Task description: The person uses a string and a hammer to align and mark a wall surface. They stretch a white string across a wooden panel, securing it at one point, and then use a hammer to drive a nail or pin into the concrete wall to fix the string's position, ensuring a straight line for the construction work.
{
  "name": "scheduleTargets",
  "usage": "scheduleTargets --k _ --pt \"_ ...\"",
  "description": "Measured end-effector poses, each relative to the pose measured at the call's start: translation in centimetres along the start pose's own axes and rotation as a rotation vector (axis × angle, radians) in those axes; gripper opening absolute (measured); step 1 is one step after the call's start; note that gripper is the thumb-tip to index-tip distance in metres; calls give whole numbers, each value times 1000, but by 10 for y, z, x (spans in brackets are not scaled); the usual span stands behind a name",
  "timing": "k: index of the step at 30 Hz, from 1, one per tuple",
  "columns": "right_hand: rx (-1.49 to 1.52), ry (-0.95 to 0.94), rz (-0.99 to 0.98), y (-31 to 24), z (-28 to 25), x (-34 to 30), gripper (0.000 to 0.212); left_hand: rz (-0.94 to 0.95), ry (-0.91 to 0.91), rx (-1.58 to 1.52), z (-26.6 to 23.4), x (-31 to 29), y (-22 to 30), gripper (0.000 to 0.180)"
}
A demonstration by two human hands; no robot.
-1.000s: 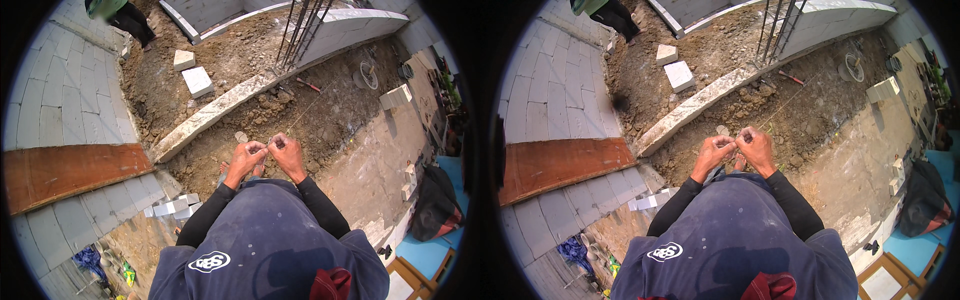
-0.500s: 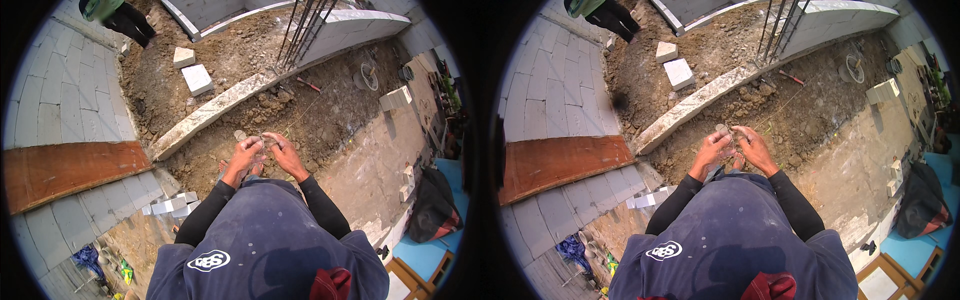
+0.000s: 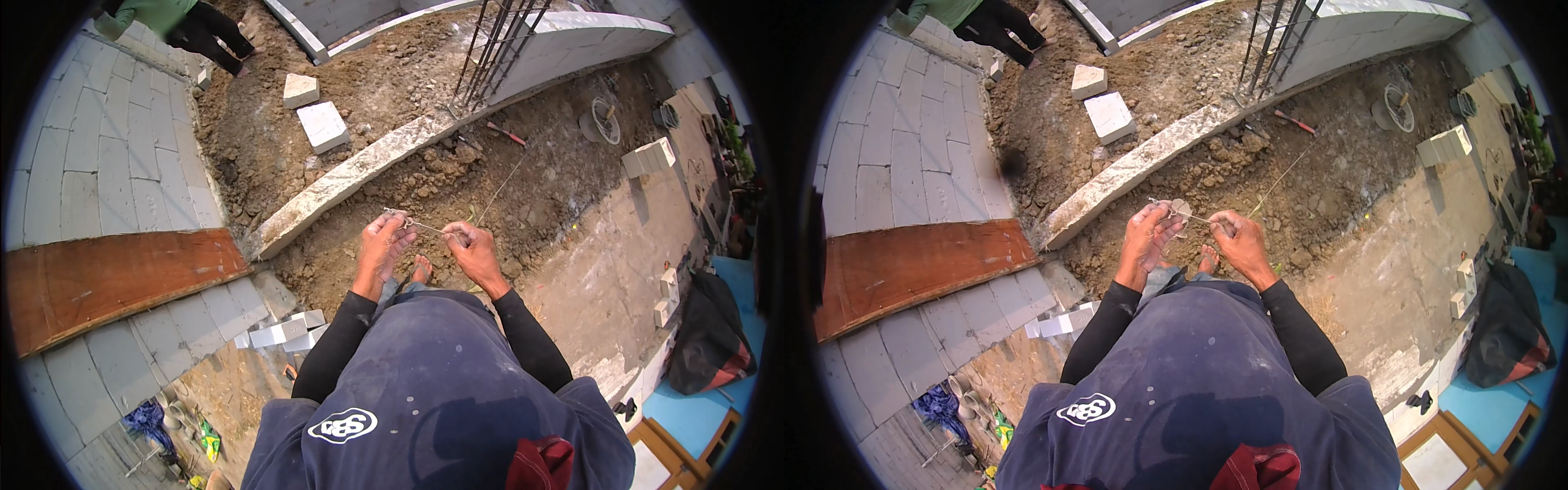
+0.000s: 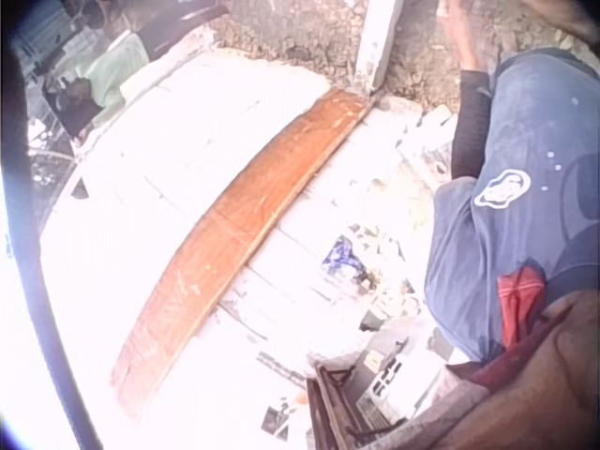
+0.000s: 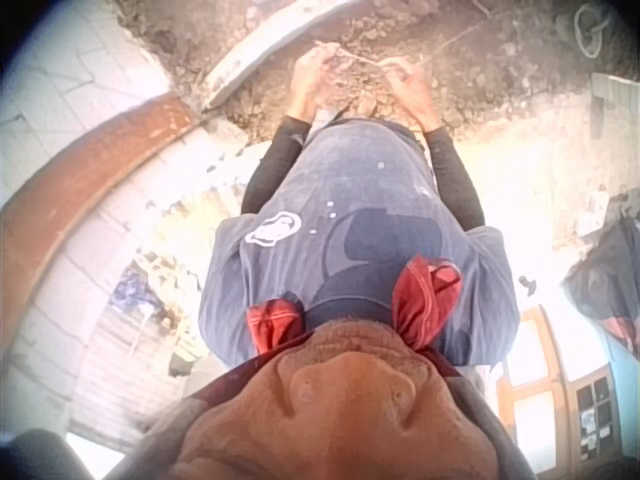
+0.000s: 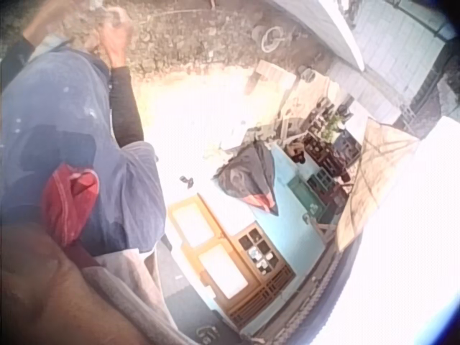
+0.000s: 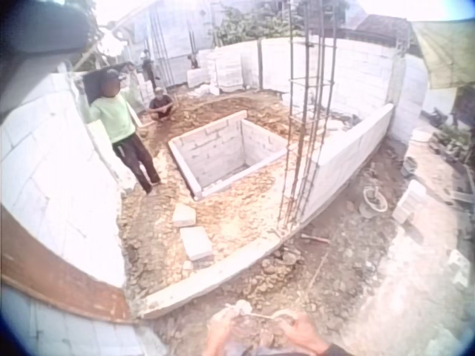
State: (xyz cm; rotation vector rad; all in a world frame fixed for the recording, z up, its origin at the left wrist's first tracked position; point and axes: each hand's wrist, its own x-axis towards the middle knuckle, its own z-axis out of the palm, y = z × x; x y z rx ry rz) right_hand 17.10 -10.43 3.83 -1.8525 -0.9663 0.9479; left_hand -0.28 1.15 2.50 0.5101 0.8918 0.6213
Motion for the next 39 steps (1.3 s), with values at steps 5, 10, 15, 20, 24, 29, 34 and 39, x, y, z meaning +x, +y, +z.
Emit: scheduleTargets --k 5,10,15,20,24,29,34,39 --pt "-161 -80 -63 -1 -11 2 18 44 5 75 -7 -1 12 30" --pt "-265 162 -12 13 -5 6 17 97 111 131 -9 -3 12 28" --pt "-646 121 -147 25 1 -2 24 259 93 505 -13 -3 11 25" --pt "246 -305 -37 5 15 4 49 160 -176 528 3 -16 -4 20" --pt "228 -242 -29 -6 31 3 32 150 -159 473 -9 -16 -6 18" --pt "46 -229 -32 1 24 5 24 301 -49 879 -14 -17 1 25" --pt "219 -353 160 -6 20 9 23 115 -180 631 -40 -15 -13 23" --pt "322 -345 223 -4 15 5 24 59 -167 580 -37 -23 -3 29"
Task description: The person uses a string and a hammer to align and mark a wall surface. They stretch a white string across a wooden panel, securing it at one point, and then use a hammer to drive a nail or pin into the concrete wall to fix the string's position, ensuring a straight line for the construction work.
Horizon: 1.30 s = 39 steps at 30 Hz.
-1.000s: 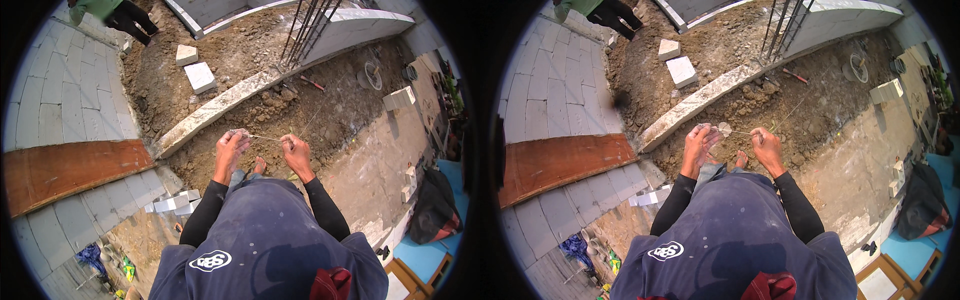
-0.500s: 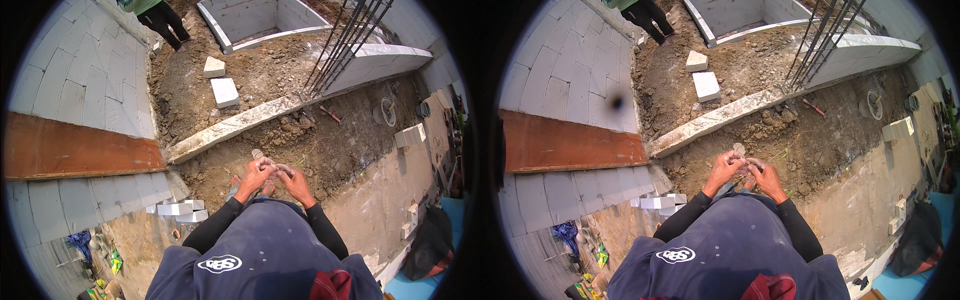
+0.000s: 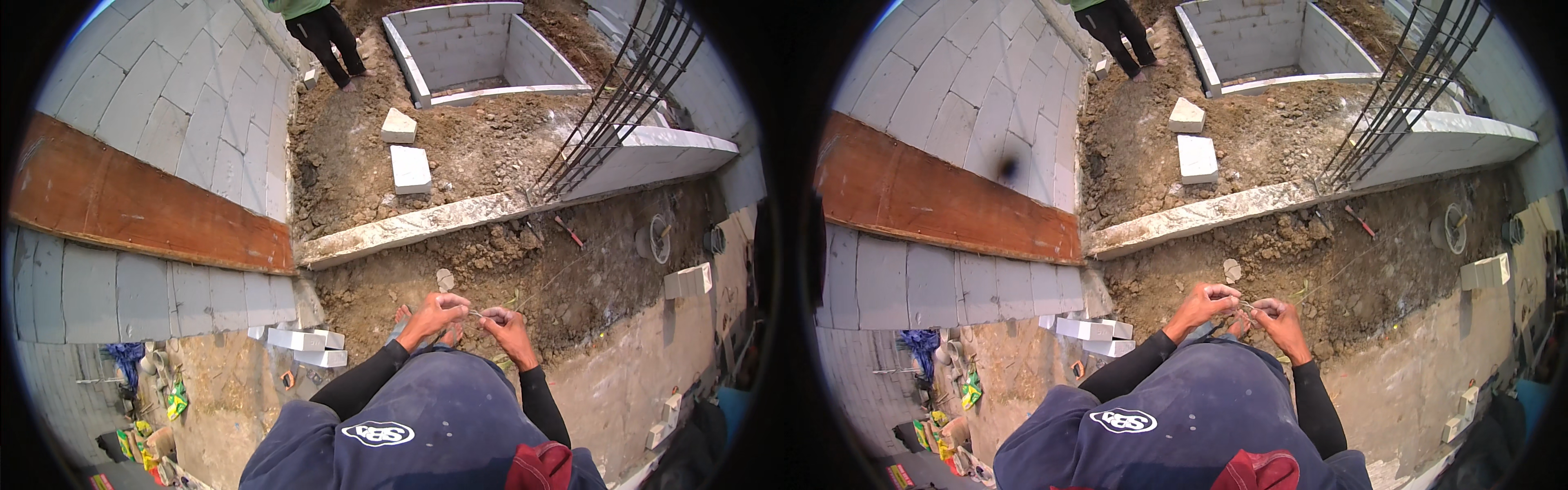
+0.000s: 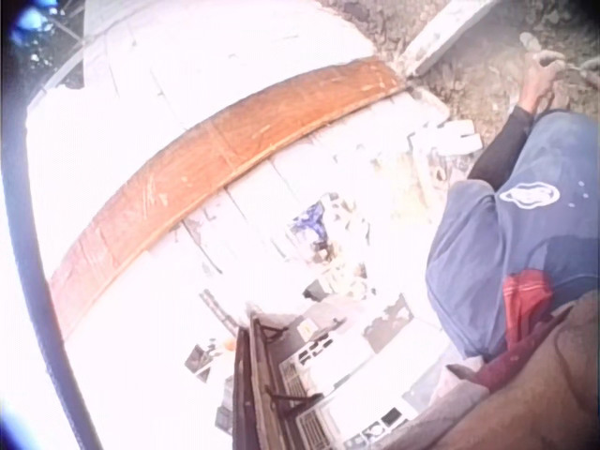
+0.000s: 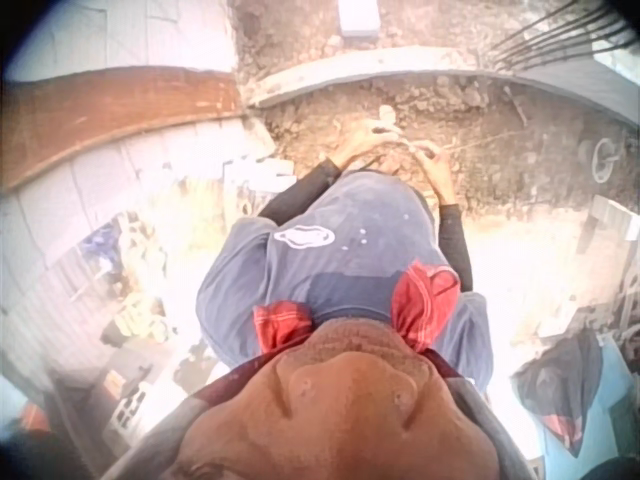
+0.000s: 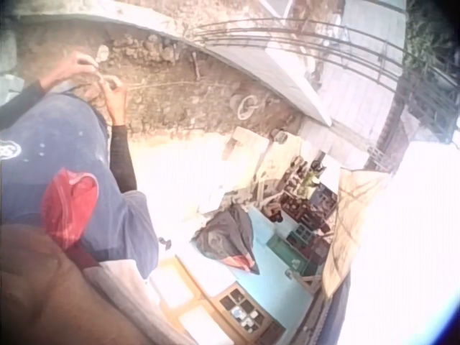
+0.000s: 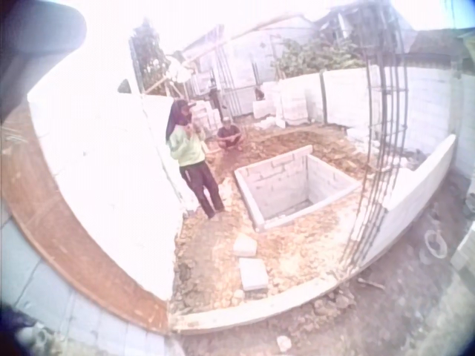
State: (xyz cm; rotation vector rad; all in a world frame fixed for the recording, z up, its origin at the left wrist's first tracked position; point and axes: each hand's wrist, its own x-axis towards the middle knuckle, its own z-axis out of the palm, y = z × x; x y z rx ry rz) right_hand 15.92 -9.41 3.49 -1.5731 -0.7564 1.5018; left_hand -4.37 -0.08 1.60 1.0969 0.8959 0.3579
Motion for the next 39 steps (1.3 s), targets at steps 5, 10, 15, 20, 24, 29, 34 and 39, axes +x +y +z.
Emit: scheduleTargets --k 5,10,15,20,24,29,34,39 --pt "-56 -4 43 0 -1 -1 23 29 101 -92 5 3 -2 33" --pt "88 -5 56 0 6 -5 23 66 167 -250 9 12 -8 36" --pt "-126 70 -109 16 8 -3 22 55 162 -341 10 9 -11 31" --pt "-407 172 -322 10 14 -3 19 -2 164 -308 13 8 -4 26" --pt "-94 48 -75 19 15 -1 21 2 114 -381 13 7 -7 23" --pt "66 -64 -50 26 13 -1 23 -74 87 -454 18 4 -8 25" --pt "-92 72 -215 16 22 -8 22 -73 98 -428 19 3 -8 26" --pt "-47 29 -136 12 18 -3 26 -34 79 -347 19 4 -4 28"
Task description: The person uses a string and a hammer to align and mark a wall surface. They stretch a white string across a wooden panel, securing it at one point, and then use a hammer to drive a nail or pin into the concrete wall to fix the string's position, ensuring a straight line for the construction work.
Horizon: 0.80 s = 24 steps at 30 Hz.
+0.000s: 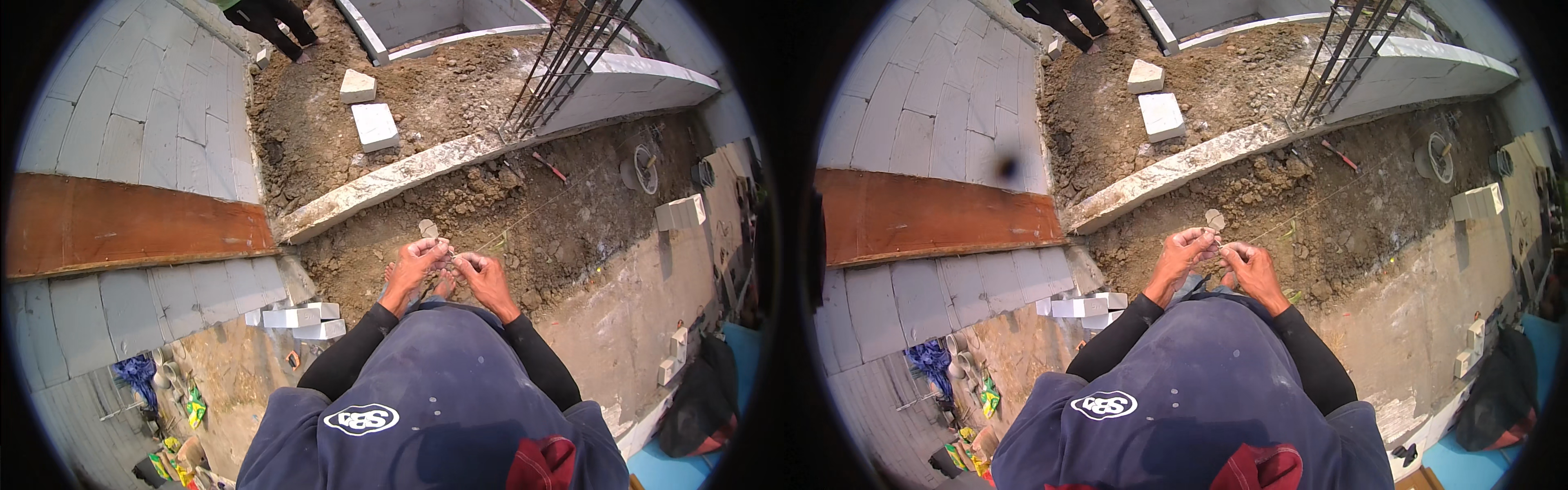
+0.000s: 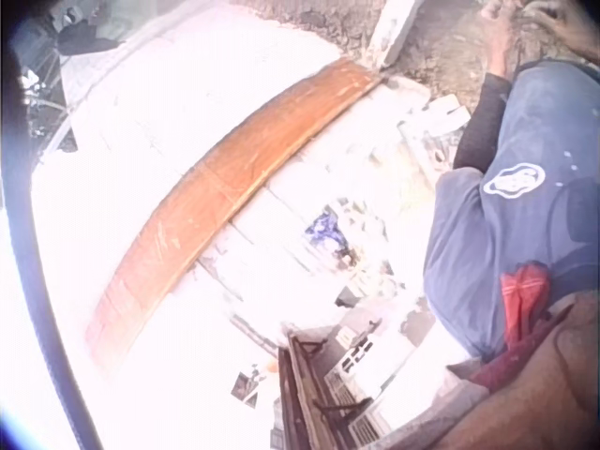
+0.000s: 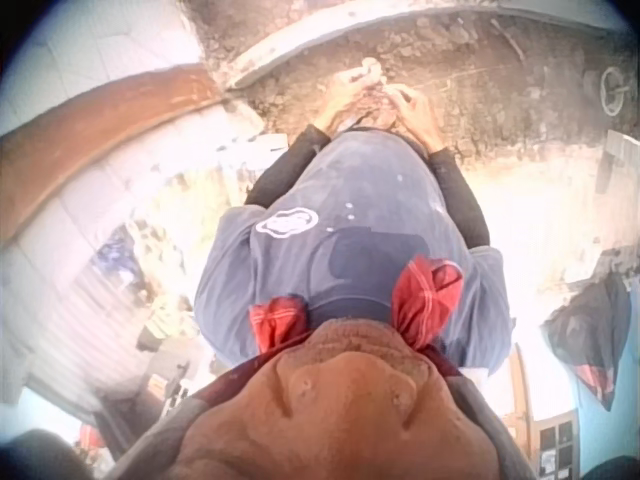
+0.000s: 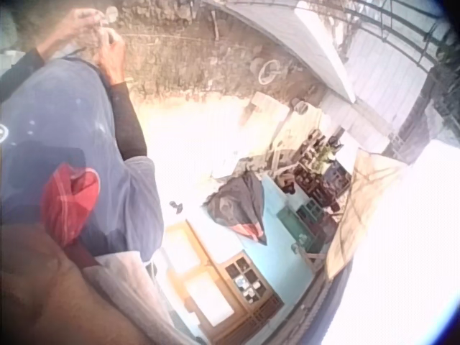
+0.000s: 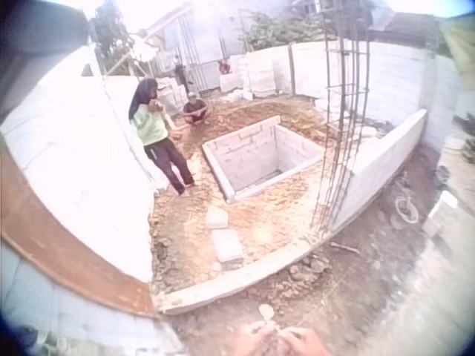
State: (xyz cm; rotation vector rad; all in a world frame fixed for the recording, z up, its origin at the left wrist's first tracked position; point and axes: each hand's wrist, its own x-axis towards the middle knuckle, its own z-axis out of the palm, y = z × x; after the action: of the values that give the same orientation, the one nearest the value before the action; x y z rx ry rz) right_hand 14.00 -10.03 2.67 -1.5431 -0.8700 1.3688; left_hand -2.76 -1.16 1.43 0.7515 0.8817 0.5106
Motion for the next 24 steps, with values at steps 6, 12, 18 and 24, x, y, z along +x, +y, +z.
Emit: scheduleTargets --k 6,12,18,24 --pt "205 -46 34 18 3 1 22 27 -2 62 -4 -1 -8 37" --pt "185 10 16 18 4 1 19 61 35 -53 -3 -5 -1 39" --pt "134 -11 38 22 6 4 20 11 25 54 -8 -1 -4 30" --pt "-95 -88 27 13 7 4 28 56 161 -220 -4 -3 2 21"
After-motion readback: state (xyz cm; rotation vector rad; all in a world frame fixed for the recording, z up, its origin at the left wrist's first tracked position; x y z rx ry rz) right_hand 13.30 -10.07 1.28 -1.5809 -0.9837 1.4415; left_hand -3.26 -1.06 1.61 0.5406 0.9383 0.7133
